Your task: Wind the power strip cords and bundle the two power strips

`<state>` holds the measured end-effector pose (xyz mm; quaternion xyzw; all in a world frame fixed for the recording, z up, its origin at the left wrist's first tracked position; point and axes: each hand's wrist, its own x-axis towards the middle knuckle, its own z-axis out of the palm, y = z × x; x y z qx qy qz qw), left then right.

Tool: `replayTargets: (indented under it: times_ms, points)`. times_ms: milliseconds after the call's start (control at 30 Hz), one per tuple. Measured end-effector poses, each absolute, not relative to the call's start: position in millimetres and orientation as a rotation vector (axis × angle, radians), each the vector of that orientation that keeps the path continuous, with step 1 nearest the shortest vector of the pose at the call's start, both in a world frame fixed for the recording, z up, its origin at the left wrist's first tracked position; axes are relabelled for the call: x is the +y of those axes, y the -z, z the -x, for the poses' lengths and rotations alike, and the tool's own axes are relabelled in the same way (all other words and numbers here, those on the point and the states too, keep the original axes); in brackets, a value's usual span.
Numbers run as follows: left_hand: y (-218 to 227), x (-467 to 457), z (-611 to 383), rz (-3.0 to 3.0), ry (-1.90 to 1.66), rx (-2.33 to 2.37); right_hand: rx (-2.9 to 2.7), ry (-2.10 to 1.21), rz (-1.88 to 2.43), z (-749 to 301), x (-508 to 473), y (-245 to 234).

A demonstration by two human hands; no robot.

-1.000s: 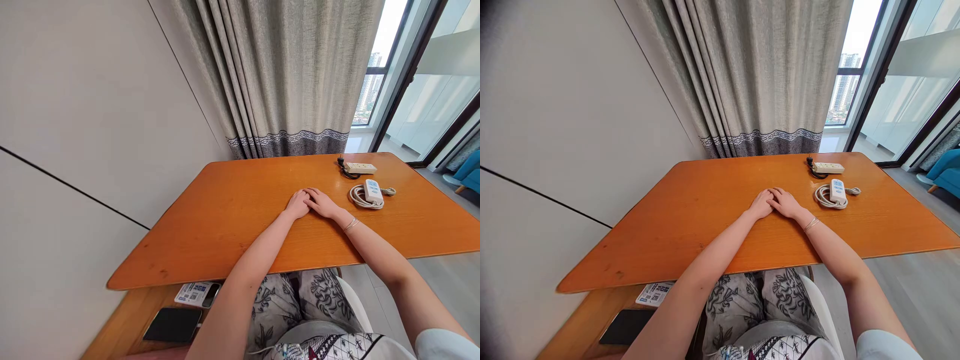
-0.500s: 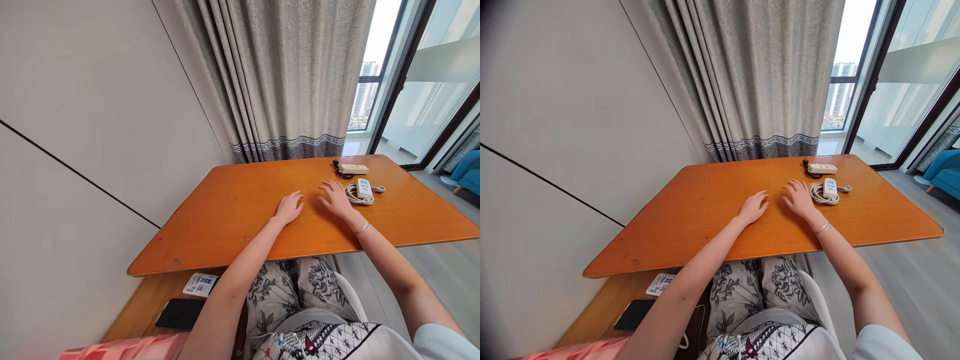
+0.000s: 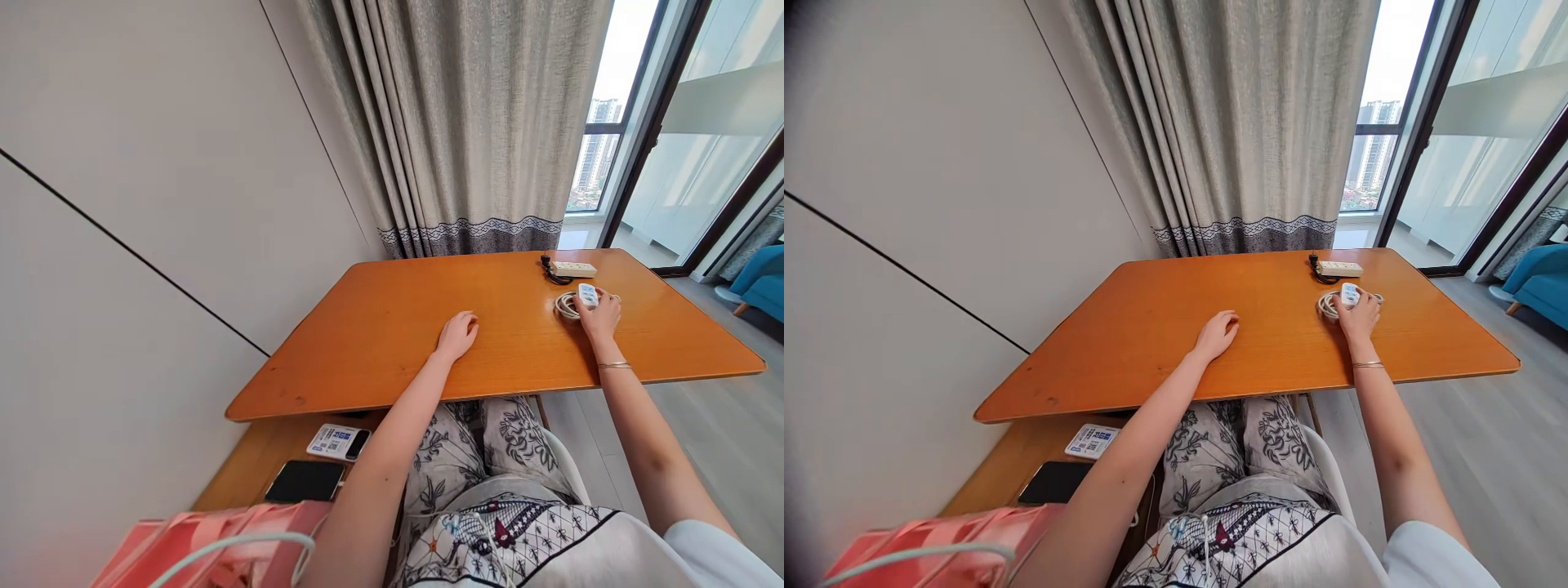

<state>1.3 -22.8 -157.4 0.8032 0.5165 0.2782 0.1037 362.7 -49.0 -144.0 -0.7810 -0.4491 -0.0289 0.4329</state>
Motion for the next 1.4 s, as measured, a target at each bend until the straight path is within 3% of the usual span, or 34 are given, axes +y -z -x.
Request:
replayTargets:
  times_ms: [300, 967, 1400]
  points:
    - [156.9, -19.9, 0.2, -2.370, -0.845, 1.524, -1.037, -0.113, 2.087, -359.0, -49.3, 140.6]
    - [154.6, -19.4, 0.2, -2.369, -0.807, 1.515, -1.140, -0.120, 2.162, -367.3, -49.1, 141.9]
    - [146.5, -37.3, -5.6, -2.481, -0.800, 1.434, -1.858, -0.484, 1.355, -302.3, -60.6, 140.0]
